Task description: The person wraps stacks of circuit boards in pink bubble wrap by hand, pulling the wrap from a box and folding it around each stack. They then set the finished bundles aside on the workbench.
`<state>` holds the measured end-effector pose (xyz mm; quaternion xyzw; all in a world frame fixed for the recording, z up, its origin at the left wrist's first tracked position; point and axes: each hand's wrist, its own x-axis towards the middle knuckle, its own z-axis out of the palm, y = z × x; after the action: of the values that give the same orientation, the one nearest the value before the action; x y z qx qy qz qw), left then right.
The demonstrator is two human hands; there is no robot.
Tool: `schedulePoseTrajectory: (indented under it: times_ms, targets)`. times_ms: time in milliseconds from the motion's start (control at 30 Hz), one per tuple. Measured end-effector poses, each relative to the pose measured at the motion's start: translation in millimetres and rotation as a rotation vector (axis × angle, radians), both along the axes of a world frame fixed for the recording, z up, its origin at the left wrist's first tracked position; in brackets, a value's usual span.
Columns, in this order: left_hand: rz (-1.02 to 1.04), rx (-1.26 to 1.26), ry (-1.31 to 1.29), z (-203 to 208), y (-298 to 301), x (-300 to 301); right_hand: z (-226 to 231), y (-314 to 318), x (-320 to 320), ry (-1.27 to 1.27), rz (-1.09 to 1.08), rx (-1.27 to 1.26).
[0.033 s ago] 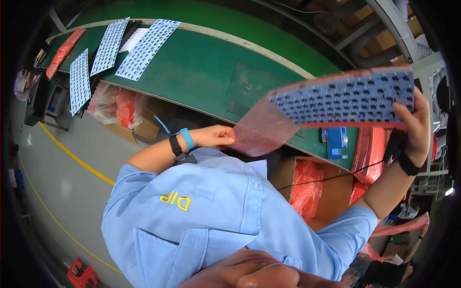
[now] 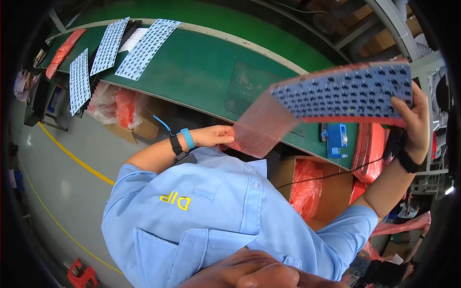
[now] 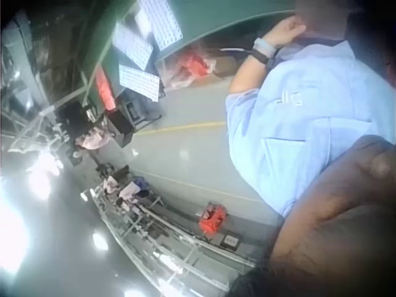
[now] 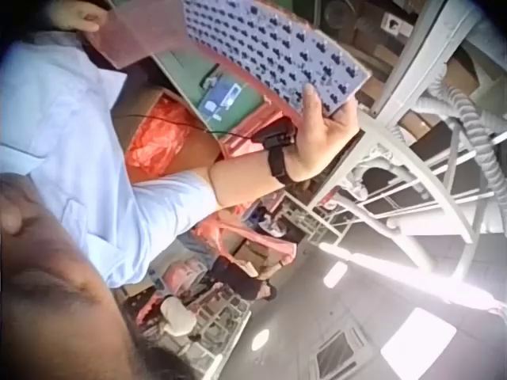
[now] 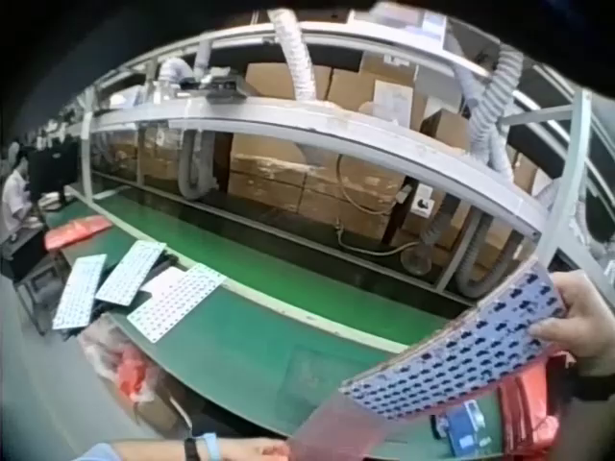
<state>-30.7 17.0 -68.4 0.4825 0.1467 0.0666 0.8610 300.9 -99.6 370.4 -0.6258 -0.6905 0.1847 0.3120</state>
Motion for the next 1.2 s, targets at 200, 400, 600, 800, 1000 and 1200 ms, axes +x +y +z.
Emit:
schedulePoseTrajectory:
  times_ms: [200, 400, 600, 800, 1000, 1200]
  targets:
    - [-0.107, 0.219, 0.086, 25, -7, 15, -35, 30, -28, -0.273, 0.0, 0.157]
    - [0.296, 0.564, 0.287, -19, -3, 25, -119, 52, -75, -0.74, -0.019, 0.447]
    - [0.5, 1.16, 0.46, -17, -3, 5, -189, 44, -99, -0.741, 0.001, 0.473]
    - [0.378, 0.978, 0.506, 26, -7, 11, -171, 45, -103, -0.753, 0.017, 0.482]
    - [0.509, 0.487, 0.145, 16, -15, -35, -121, 23, -40, -0.552, -0.174, 0.46]
    - [0.827, 0.296, 0.167, 49, -14, -62, -63, -29, -27, -0.119, -0.33, 0.43]
